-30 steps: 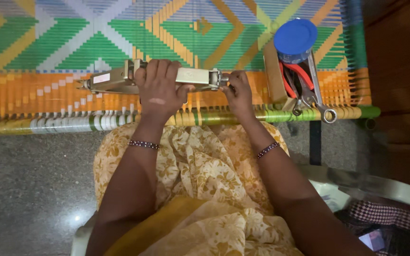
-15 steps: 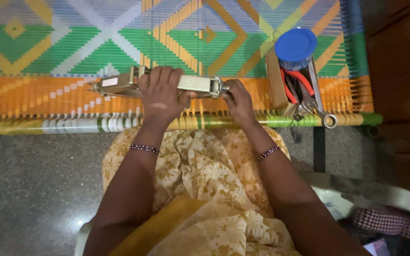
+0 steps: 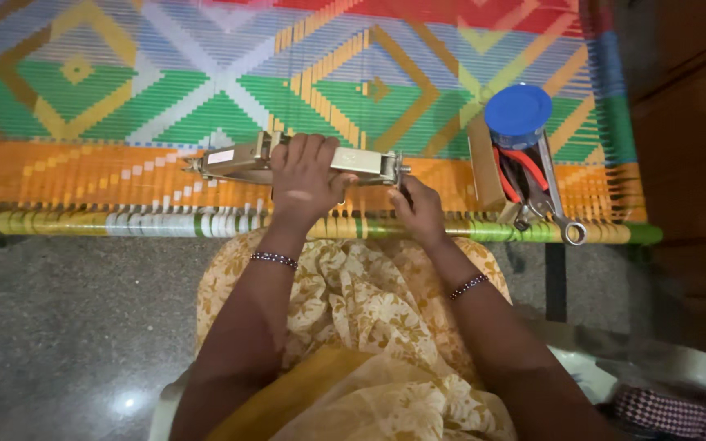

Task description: The person assembles a mechanical jack by hand, inserting a bolt and tightening it with a wrench. They also handle a small blue-lidded container and organize tools in a cardboard box.

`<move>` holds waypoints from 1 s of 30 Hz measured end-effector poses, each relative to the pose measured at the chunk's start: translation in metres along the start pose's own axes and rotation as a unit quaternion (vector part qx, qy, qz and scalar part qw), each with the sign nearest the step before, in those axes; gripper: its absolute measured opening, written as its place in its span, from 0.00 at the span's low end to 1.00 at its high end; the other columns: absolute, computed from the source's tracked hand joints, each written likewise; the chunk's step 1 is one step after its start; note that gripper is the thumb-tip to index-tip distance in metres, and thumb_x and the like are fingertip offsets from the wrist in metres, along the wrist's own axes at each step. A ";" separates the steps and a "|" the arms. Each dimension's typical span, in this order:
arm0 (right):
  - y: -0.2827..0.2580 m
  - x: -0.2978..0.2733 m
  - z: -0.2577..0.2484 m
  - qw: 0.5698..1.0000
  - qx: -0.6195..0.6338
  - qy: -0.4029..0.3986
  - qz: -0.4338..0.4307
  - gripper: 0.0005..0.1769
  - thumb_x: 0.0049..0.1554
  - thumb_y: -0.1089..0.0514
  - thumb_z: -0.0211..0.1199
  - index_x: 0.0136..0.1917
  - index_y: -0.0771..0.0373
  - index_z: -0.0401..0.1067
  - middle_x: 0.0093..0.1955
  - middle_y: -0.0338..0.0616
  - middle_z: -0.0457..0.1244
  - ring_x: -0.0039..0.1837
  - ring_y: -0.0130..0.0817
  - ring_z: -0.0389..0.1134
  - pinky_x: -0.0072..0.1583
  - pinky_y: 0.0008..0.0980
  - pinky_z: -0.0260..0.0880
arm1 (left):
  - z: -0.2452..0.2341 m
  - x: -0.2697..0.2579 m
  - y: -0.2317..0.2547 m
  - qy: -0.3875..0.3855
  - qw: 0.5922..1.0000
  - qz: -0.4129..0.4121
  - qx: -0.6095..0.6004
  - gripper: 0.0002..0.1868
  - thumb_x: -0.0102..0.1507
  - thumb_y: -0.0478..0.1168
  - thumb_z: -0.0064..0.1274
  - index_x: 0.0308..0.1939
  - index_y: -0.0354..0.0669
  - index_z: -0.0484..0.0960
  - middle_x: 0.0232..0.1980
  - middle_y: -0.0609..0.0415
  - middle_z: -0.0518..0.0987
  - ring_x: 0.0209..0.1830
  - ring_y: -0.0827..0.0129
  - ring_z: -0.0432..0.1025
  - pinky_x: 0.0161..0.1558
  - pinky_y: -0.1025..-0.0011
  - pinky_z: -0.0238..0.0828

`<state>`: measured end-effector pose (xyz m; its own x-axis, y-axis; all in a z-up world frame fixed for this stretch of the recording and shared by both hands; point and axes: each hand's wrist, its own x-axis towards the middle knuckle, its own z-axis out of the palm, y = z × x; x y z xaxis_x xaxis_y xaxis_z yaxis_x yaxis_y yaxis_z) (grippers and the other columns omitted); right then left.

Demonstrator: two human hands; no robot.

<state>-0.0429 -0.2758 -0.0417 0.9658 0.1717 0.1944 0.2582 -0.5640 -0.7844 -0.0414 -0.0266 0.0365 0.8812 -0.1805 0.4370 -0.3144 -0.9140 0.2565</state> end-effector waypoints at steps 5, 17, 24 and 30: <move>0.007 0.000 0.002 0.996 -0.065 0.059 -0.033 0.12 0.61 0.53 0.65 0.53 0.60 0.73 0.44 0.51 0.64 0.39 0.41 0.68 0.44 0.37 0.68 | 0.004 -0.002 -0.005 -0.010 0.999 0.020 -0.041 0.32 0.61 0.63 0.58 0.59 0.45 0.77 0.55 0.53 0.75 0.62 0.62 0.64 0.60 0.57 0.51; 0.002 0.005 0.014 0.990 -0.131 0.048 0.019 0.14 0.60 0.59 0.65 0.60 0.58 0.73 0.36 0.48 0.67 0.38 0.43 0.70 0.42 0.41 0.68 | 0.011 -0.005 -0.030 0.024 0.996 0.063 -0.059 0.32 0.62 0.64 0.58 0.58 0.43 0.77 0.54 0.53 0.74 0.61 0.61 0.63 0.61 0.58 0.51; -0.004 0.000 0.013 0.994 -0.063 -0.016 0.082 0.12 0.63 0.54 0.62 0.55 0.64 0.71 0.37 0.47 0.68 0.38 0.36 0.71 0.42 0.37 0.68 | 0.006 -0.004 -0.030 0.027 0.995 0.080 -0.051 0.32 0.60 0.62 0.59 0.55 0.41 0.77 0.51 0.51 0.74 0.58 0.60 0.64 0.58 0.60 0.52; -0.003 -0.003 0.016 0.985 -0.092 -0.031 0.143 0.17 0.62 0.47 0.62 0.52 0.64 0.74 0.32 0.44 0.62 0.35 0.32 0.64 0.40 0.36 0.63 | 0.011 -0.003 -0.030 0.050 0.994 0.087 -0.050 0.31 0.61 0.62 0.59 0.54 0.39 0.77 0.50 0.51 0.73 0.56 0.59 0.64 0.57 0.60 0.54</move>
<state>-0.0470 -0.2619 -0.0496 0.9978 0.0303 -0.0588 -0.0179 -0.7321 -0.6809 -0.0308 -0.0030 0.0183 0.7719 -0.2909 0.5652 -0.4970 -0.8305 0.2514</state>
